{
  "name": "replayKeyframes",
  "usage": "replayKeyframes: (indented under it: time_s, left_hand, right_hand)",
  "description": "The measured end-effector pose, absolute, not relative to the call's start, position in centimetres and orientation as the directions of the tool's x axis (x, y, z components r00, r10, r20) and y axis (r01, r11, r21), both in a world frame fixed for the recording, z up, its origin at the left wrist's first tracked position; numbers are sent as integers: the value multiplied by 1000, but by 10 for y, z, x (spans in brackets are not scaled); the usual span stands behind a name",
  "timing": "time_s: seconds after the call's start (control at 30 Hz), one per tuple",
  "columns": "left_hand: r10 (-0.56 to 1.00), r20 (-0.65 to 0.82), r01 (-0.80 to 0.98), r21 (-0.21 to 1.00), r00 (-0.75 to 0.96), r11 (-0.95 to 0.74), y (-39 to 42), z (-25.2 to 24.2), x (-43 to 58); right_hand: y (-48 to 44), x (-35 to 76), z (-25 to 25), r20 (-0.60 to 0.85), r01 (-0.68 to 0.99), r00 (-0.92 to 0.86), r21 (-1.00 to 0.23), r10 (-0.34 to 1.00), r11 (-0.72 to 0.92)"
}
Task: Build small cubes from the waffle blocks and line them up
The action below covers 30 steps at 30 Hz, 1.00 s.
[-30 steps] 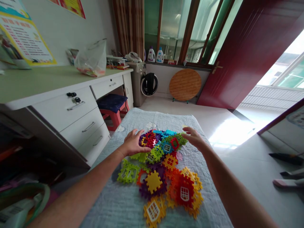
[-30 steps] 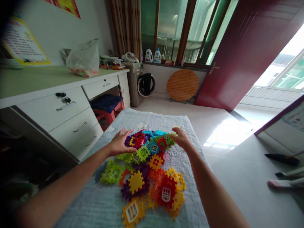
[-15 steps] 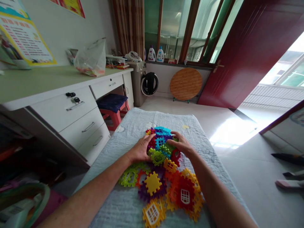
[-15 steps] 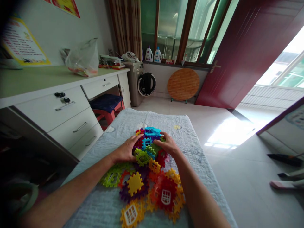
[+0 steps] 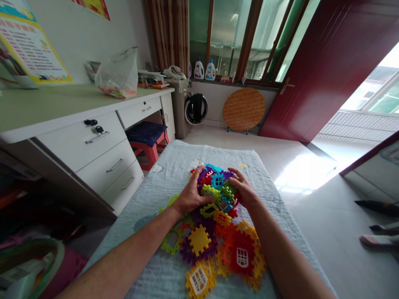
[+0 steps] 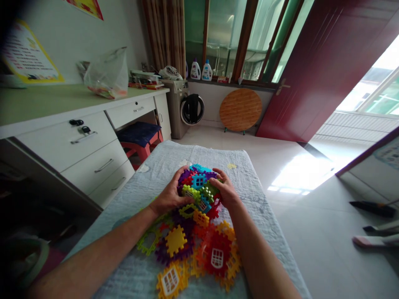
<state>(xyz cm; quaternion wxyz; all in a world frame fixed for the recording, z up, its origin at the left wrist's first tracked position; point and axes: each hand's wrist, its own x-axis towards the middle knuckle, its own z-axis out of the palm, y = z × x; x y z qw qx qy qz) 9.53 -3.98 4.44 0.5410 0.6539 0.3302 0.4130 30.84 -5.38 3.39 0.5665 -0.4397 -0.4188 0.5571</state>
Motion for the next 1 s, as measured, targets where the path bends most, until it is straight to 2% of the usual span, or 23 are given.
replayKeyframes:
  time_s: [0.13,0.23,0.33,0.47,0.63,0.73,0.83,0.9,1.0]
  left_hand:
    - [890,142,-198,978,434,-59,-33,59,95]
    - [954,74,-237,971,290,-4,-24,64,93]
    - [984,-71,-273,955,163,115,-18,67,93]
    - [960,-233,-299,915,155,271,-14,71,93]
    - [973,-186,-353,909,134,222,-9,68,91]
    - [970,-165,-323,921,179,216,-9,64,88]
    - [966,-91,-291,943,243,162,-13,62,80]
    - [965,-48,-221,969,260,108,-17,60,72]
    - [968,-50,-55,996,244,66,-23,58,58]
  right_hand:
    - [-48,306,43,2,-254,120,-967,993,32]
    - [-44,302,46,-24,-222,212,-975,977,25]
    - [-43,298,46,-38,-257,264,-966,964,32]
    - [-47,295,50,11,-256,257,-963,966,79]
    - [-50,279,64,130,-186,236,-967,963,176]
    - [-52,261,70,177,-163,223,-963,958,216]
    - [-53,247,73,218,-137,128,-962,968,235]
    - [-49,247,73,235,-66,50,-969,971,238]
    - [-28,261,70,237,175,50,-958,970,225]
